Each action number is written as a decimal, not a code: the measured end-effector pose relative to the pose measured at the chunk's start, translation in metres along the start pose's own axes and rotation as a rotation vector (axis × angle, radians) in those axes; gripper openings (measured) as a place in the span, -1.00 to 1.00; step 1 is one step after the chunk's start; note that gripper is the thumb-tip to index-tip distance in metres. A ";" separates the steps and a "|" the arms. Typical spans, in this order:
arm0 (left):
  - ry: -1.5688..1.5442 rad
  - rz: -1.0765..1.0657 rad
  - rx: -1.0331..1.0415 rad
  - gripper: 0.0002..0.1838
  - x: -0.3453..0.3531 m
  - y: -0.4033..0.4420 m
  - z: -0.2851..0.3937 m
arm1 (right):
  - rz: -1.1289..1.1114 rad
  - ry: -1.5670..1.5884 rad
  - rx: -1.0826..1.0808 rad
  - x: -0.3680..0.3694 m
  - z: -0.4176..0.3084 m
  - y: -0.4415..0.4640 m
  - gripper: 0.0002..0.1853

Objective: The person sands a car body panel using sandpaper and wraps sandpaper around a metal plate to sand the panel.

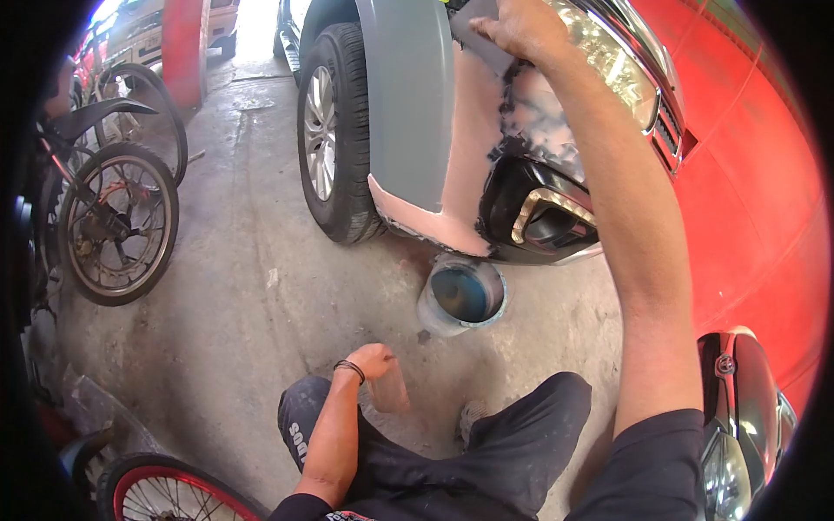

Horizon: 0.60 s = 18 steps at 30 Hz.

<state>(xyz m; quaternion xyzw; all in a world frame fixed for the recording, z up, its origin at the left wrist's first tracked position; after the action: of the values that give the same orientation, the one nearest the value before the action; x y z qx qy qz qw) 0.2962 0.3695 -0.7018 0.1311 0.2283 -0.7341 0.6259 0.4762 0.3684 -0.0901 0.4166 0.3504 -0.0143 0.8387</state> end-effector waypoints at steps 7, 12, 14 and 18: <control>-0.013 0.014 0.033 -0.59 0.008 0.011 0.004 | 0.255 0.246 -0.089 -0.001 0.017 -0.021 -0.42; -0.049 0.010 0.066 -0.60 0.008 0.013 0.029 | -0.128 0.625 0.299 -0.004 0.021 -0.058 -0.43; -0.067 0.015 0.053 -0.60 0.006 0.009 0.031 | -0.166 0.596 0.350 0.010 0.027 -0.069 -0.46; -0.074 0.066 0.054 -0.60 0.005 0.011 0.021 | -0.100 0.793 0.342 0.008 0.001 -0.113 -0.53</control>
<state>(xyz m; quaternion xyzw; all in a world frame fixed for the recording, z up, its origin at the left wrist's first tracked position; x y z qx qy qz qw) 0.3080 0.3536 -0.6881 0.1279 0.1807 -0.7232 0.6542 0.4476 0.2964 -0.1723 0.5054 0.6578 0.0485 0.5564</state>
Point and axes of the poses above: each hand's wrist, its own y-axis towards the middle knuckle, its own x-axis out of the palm, z = x × y, the point moved 3 cm from there along y, towards the middle knuckle, and after that the axes turned 10 degrees about -y, right-handed, at the moved point
